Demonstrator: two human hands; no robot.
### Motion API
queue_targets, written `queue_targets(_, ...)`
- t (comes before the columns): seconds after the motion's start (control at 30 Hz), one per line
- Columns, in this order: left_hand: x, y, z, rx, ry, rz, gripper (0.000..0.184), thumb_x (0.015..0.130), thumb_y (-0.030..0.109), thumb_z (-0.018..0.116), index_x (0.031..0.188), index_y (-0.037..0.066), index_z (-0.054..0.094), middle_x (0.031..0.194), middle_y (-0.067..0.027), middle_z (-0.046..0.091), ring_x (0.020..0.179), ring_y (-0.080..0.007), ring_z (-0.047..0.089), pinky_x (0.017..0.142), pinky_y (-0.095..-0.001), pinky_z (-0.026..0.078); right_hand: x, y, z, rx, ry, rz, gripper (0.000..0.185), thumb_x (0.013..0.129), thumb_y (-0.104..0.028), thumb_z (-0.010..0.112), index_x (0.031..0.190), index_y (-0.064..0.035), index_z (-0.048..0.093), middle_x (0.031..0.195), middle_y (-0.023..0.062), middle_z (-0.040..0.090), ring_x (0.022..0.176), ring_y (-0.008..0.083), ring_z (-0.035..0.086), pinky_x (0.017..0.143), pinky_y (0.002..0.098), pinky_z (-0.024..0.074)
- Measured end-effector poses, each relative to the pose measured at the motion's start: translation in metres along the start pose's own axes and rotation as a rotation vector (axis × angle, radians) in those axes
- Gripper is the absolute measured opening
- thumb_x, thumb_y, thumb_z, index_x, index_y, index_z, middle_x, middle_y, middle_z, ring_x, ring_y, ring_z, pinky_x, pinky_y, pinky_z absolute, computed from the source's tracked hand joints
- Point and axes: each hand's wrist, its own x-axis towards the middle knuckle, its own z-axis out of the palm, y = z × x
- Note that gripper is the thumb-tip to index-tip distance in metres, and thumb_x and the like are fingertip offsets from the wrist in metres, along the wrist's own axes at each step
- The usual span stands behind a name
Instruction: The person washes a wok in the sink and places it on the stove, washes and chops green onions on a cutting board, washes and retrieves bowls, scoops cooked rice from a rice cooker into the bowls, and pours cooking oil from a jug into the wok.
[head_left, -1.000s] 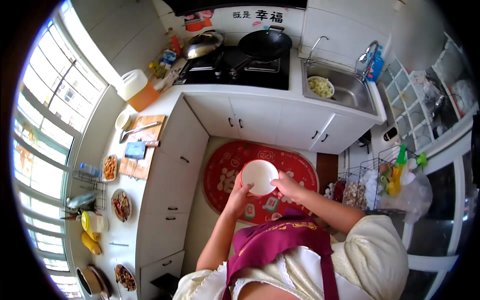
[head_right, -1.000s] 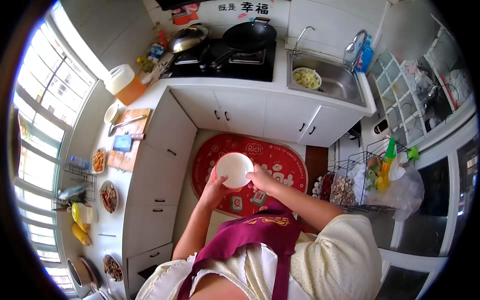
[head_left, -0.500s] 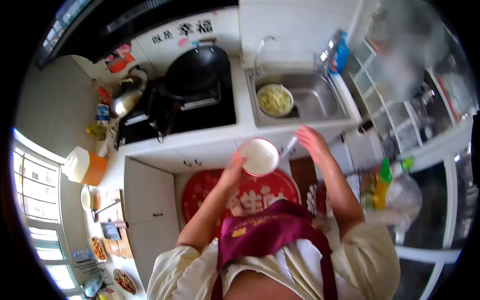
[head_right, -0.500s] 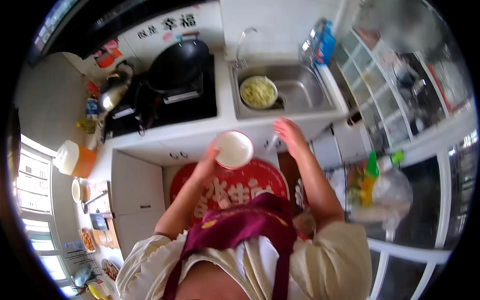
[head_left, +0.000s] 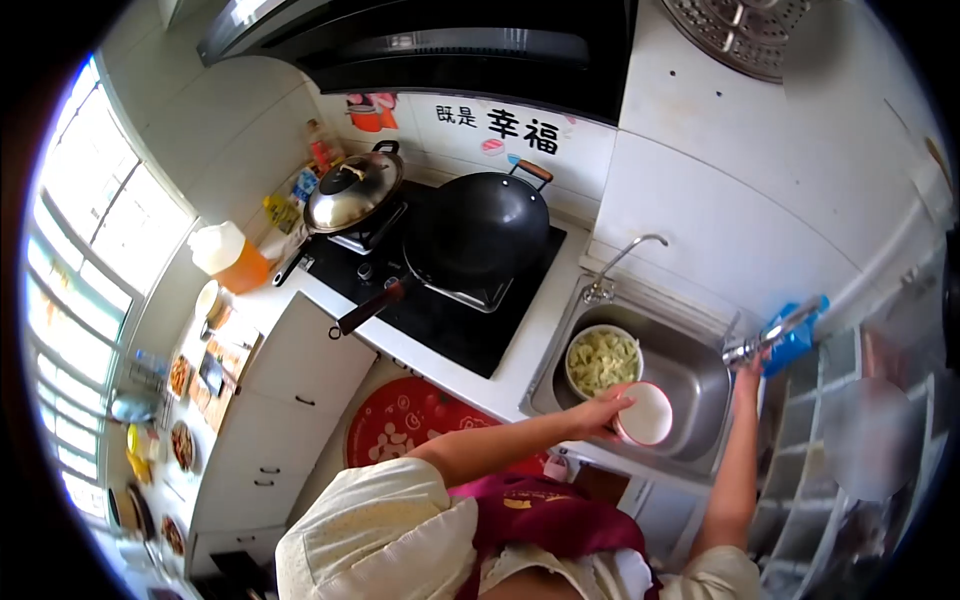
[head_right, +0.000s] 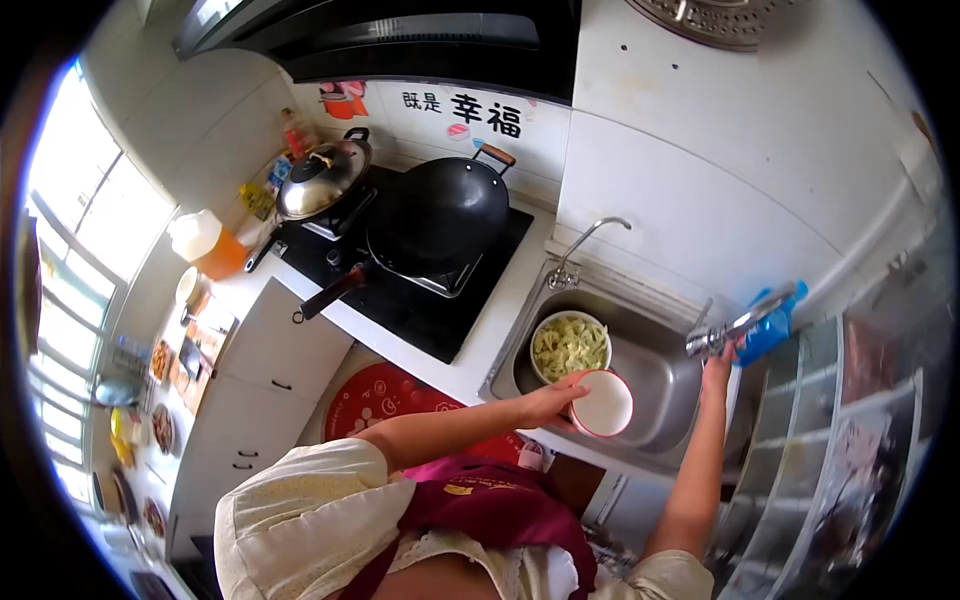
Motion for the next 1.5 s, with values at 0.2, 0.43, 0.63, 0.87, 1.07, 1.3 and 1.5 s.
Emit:
queue_targets(0.2, 0.040, 0.014, 0.018, 0.014, 0.045, -0.027, 0.058, 0.092, 0.042, 0.047, 0.142, 0.027, 0.021, 0.131, -0.0030, 0.042, 0.116, -0.0208, 0.045, 0.080, -0.0427, 0.050, 0.072, 0.031, 0.032, -0.911, 0.172, -0.027, 0.063, 0.085, -0.040, 0.054, 0.128, 0.0035, 0.043, 0.127, 0.0278, 0.045, 0.124, 0.0449, 0.033, 0.105, 0.0524, 0.0218)
queue_targets(0.43, 0.084, -0.004, 0.002, -0.043, 0.107, 0.013, 0.055, 0.091, 0.045, 0.047, 0.139, 0.029, 0.024, 0.113, -0.0033, 0.050, 0.093, -0.0175, 0.053, 0.066, -0.0358, 0.050, 0.040, 0.008, 0.069, -0.711, -0.077, -0.024, 0.087, 0.079, -0.041, 0.061, 0.140, 0.0039, 0.018, 0.141, 0.0312, 0.025, 0.129, 0.0433, 0.028, 0.107, 0.0473, 0.0258)
queue_targets(0.63, 0.108, -0.024, -0.002, -0.125, 0.158, -0.155, 0.051, 0.091, 0.045, 0.045, 0.138, 0.030, 0.029, 0.122, -0.0058, 0.050, 0.102, -0.0218, 0.054, 0.075, -0.0415, 0.052, 0.046, 0.008, 0.092, -0.711, -0.185, -0.189, 0.083, 0.075, -0.041, 0.065, 0.134, 0.0064, 0.029, 0.135, 0.0307, 0.034, 0.126, 0.0407, 0.035, 0.107, 0.0437, 0.0283)
queue_targets(0.87, 0.140, 0.000, 0.023, -0.181, 0.179, -0.051, 0.056, 0.083, 0.017, 0.042, 0.137, 0.024, 0.028, 0.124, -0.0092, 0.045, 0.104, -0.0269, 0.053, 0.082, -0.0436, 0.050, -0.018, -0.029, 0.044, -0.041, -0.582, 0.049, 0.056, 0.085, -0.031, 0.063, 0.129, -0.0015, 0.044, 0.121, 0.0142, 0.054, 0.105, 0.0172, 0.057, 0.089, 0.0296, 0.0454)
queue_targets(1.07, 0.160, -0.001, 0.024, -0.188, 0.157, -0.010, 0.062, 0.077, -0.001, 0.036, 0.135, 0.017, 0.029, 0.127, -0.0136, 0.044, 0.110, -0.0310, 0.052, 0.087, -0.0490, 0.049, -0.048, -0.065, 0.050, 0.679, -0.513, 0.419, 0.027, 0.086, -0.028, 0.062, 0.100, -0.0053, 0.064, 0.094, 0.0046, 0.065, 0.087, 0.0137, 0.060, 0.079, 0.0273, 0.0473)
queue_targets(1.3, 0.192, -0.047, 0.010, -0.341, 0.243, -0.038, 0.046, 0.083, 0.004, 0.046, 0.129, 0.010, 0.038, 0.118, -0.0126, 0.051, 0.100, -0.0267, 0.058, 0.078, -0.0439, 0.054, -0.073, -0.036, 0.026, 0.229, -0.404, 0.353, 0.046, 0.081, -0.020, 0.065, 0.120, -0.0044, 0.046, 0.113, 0.0061, 0.055, 0.101, 0.0159, 0.053, 0.084, 0.0321, 0.0440)
queue_targets(1.5, 0.223, -0.055, -0.002, -0.200, 0.121, -0.097, 0.033, 0.088, 0.028, 0.058, 0.116, 0.010, 0.054, 0.097, -0.0055, 0.064, 0.083, -0.0208, 0.063, 0.066, -0.0365, 0.054, -0.086, -0.063, 0.018, -0.282, -0.467, -0.156, 0.058, 0.071, -0.015, 0.064, 0.125, -0.0064, 0.044, 0.111, 0.0176, 0.053, 0.098, 0.0313, 0.055, 0.080, 0.0369, 0.0464)
